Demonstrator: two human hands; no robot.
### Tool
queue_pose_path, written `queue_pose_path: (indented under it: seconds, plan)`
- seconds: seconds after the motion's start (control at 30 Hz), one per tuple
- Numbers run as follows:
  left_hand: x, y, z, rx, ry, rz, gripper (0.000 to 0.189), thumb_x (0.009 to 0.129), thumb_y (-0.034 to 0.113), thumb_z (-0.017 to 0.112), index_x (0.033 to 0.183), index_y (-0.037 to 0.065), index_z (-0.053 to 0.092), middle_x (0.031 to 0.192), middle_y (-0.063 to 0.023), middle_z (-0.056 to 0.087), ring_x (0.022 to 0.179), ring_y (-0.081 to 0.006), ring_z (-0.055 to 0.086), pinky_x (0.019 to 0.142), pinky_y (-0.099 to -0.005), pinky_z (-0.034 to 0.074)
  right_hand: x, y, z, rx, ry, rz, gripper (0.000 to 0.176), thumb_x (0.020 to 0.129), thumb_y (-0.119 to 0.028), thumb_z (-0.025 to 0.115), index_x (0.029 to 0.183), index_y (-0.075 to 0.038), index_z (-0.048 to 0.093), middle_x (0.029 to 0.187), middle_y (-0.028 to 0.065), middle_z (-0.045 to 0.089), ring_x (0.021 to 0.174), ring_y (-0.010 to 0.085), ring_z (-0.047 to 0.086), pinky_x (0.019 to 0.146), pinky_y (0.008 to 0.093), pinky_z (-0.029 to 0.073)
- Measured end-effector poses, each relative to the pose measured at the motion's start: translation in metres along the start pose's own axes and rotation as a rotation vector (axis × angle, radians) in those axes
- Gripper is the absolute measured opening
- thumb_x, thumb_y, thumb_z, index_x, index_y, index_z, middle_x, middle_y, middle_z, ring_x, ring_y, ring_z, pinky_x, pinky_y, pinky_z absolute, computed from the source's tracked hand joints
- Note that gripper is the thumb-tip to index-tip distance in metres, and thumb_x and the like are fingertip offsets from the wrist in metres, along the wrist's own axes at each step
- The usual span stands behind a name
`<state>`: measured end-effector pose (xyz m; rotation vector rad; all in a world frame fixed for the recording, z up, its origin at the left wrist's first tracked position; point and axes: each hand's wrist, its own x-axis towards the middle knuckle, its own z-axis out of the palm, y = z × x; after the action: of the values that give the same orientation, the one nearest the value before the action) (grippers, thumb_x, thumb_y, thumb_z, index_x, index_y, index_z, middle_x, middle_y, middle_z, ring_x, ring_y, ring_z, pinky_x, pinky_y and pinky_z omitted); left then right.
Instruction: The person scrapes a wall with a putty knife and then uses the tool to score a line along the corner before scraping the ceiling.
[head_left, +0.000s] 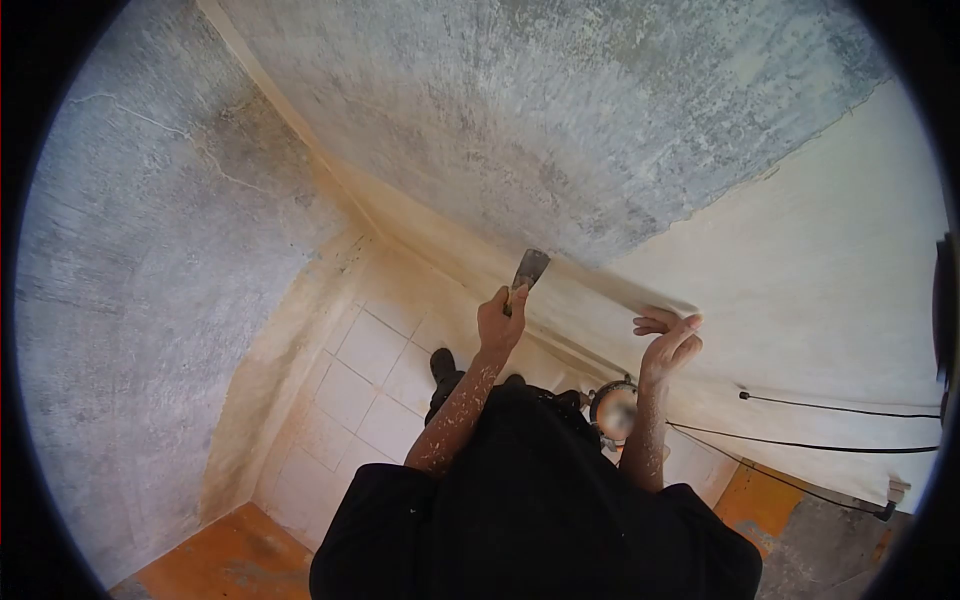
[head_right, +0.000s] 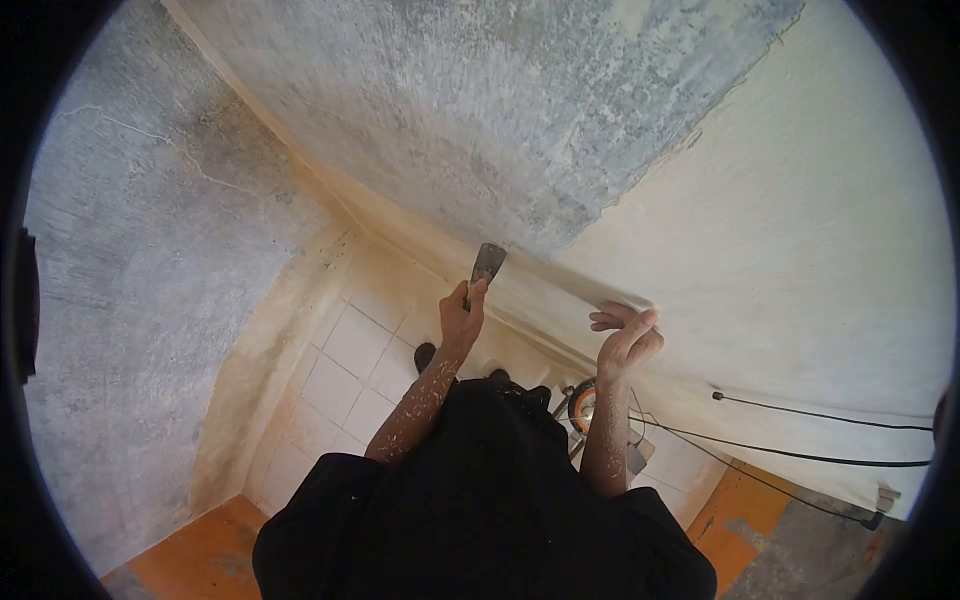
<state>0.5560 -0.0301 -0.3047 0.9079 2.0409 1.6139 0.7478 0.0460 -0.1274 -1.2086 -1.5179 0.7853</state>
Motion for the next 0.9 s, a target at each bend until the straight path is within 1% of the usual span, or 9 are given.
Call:
queue_pose_path:
  seconds: [0.07,0.23,0.27,0.37,0.47,0.57,0.77,0.87,0.9]
  plan:
    - [0.005,0.0,-0.002,0.01,-0.004,-0.027,0.045,0.091,0.035,0.062,0.066,0.0,0.047,0.048,-0.0131,0.039,0.041,-0.0182,0.038,0.043,-0.0353,0.032,-0.003,0.0,-0.001,0.006,-0.007,0.011,0.083,0.102,-0.049,0.016,0.071,0.009,0.068,0.056,0.0147,0.064,0.049,0.0198,0.064,0.049,0.0271,0.054]
    - [0.003,0.007,-0.003,0.025,-0.009,0.079,0.045,0.091,0.035,0.061,0.067,0.0,0.047,0.048,-0.0124,0.04,0.042,-0.017,0.038,0.043,-0.0341,0.032,0.0,0.002,0.002,-0.034,0.006,-0.049,0.089,0.1,-0.054,0.013,0.069,0.01,0.066,0.054,0.0155,0.063,0.045,0.0183,0.061,0.043,0.024,0.051]
    - [0.004,0.007,-0.004,0.054,-0.009,0.103,0.045,0.092,0.036,0.061,0.067,0.0,0.047,0.048,-0.0121,0.041,0.042,-0.0168,0.038,0.043,-0.0337,0.033,-0.001,0.0,0.0,0.02,-0.021,-0.032,0.083,0.102,-0.048,0.017,0.072,0.011,0.067,0.058,0.0154,0.064,0.051,0.0203,0.064,0.049,0.0275,0.055]
    - [0.005,-0.001,-0.005,0.02,-0.041,-0.026,0.045,0.092,0.036,0.061,0.067,0.001,0.048,0.048,-0.0111,0.041,0.042,-0.0167,0.037,0.043,-0.0336,0.033,0.0,-0.003,-0.003,0.056,-0.027,0.015,0.083,0.102,-0.048,0.017,0.072,0.011,0.067,0.058,0.0156,0.064,0.051,0.0207,0.065,0.049,0.0278,0.055]
    - [0.007,0.026,-0.006,-0.036,-0.03,0.009,0.045,0.092,0.036,0.061,0.067,0.001,0.048,0.048,-0.0104,0.041,0.043,-0.016,0.037,0.043,-0.0328,0.033,0.0,0.003,-0.004,0.076,-0.037,-0.016,0.083,0.102,-0.048,0.017,0.072,0.011,0.067,0.058,0.0158,0.064,0.051,0.0212,0.064,0.049,0.0276,0.054]
    - [0.006,0.001,-0.008,0.043,-0.053,-0.022,0.045,0.092,0.036,0.061,0.067,0.0,0.048,0.049,-0.0101,0.04,0.044,-0.0157,0.037,0.043,-0.0328,0.033,0.0,0.0,-0.003,0.078,-0.02,0.0,0.083,0.102,-0.048,0.017,0.071,0.011,0.066,0.057,0.0151,0.064,0.05,0.0209,0.064,0.049,0.0267,0.054]
    - [0.014,0.03,-0.005,-0.028,-0.05,0.044,0.044,0.091,0.034,0.062,0.068,0.0,0.048,0.049,-0.0114,0.039,0.045,-0.0159,0.035,0.043,-0.0334,0.032,-0.001,-0.003,-0.002,0.012,-0.028,-0.038,0.083,0.102,-0.048,0.016,0.07,0.01,0.067,0.056,0.014,0.064,0.048,0.0192,0.063,0.047,0.0257,0.052]
    - [0.013,-0.006,-0.005,0.01,-0.063,-0.016,0.042,0.091,0.032,0.062,0.069,-0.001,0.048,0.049,-0.0123,0.038,0.045,-0.0166,0.033,0.043,-0.0338,0.032,-0.001,0.0,-0.002,0.035,-0.017,-0.008,0.084,0.102,-0.048,0.015,0.07,0.01,0.067,0.056,0.0142,0.064,0.048,0.0192,0.063,0.047,0.0261,0.052]
    - [0.017,0.004,-0.004,-0.018,-0.061,0.039,0.043,0.091,0.032,0.062,0.068,-0.001,0.048,0.049,-0.0122,0.038,0.045,-0.0163,0.033,0.043,-0.0337,0.032,0.001,0.0,0.0,0.031,-0.001,-0.017,0.085,0.101,-0.05,0.015,0.069,0.01,0.066,0.055,0.0145,0.063,0.046,0.0187,0.061,0.046,0.0255,0.051]
